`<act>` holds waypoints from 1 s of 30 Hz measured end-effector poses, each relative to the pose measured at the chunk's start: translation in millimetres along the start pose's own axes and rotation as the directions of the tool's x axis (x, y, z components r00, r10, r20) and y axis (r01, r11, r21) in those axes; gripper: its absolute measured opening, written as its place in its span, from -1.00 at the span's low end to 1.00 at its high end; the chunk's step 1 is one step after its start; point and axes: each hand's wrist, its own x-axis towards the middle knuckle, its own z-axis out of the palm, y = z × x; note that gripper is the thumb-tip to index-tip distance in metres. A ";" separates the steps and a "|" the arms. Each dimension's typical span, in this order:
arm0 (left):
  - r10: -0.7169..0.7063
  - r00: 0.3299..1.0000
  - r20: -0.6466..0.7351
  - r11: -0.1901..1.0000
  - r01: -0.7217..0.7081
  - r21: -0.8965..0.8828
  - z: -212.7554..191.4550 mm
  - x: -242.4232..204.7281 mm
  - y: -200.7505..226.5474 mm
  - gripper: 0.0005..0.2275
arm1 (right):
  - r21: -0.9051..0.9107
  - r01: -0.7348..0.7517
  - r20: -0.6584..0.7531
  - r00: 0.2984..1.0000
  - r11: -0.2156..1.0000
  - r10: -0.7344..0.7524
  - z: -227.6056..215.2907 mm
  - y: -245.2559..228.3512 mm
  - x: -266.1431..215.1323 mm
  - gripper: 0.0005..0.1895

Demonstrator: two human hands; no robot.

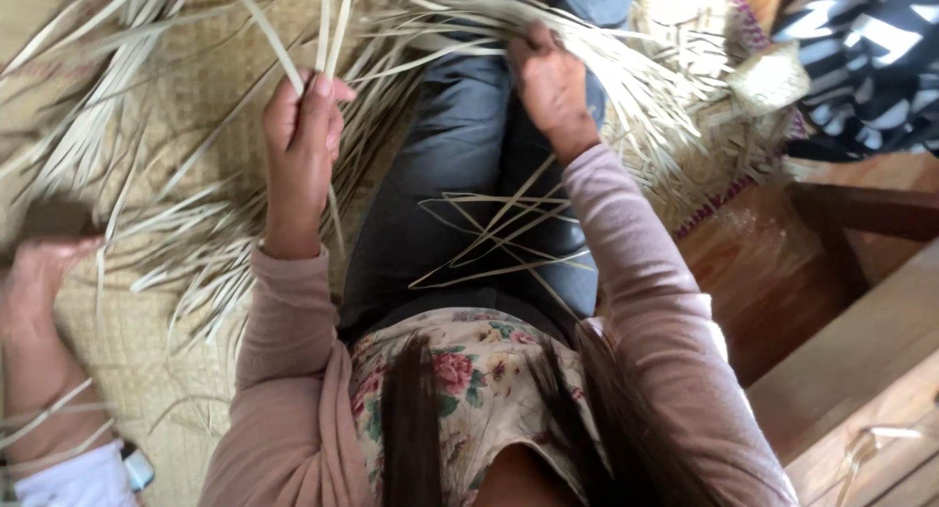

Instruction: Trimming and weaving natural fibers to create a craft item

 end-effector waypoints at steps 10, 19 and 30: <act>-0.055 0.999 0.000 0.975 0.053 -0.218 26.1 4.2 -7.8 -0.96 | 0.393 -0.054 -0.107 0.989 0.918 0.104 -110.9 -45.0 19.3 -0.85; -0.079 0.996 -0.032 0.996 0.078 -0.039 5.8 4.6 -8.6 -0.92 | 0.869 -0.110 0.035 0.986 0.482 0.164 -122.8 -76.8 -15.1 -0.92; -0.176 0.893 0.413 0.971 0.227 -0.077 37.3 -5.6 -33.6 -0.83 | 0.290 -0.031 0.754 0.623 -0.956 0.208 -76.6 -108.1 -53.3 -0.80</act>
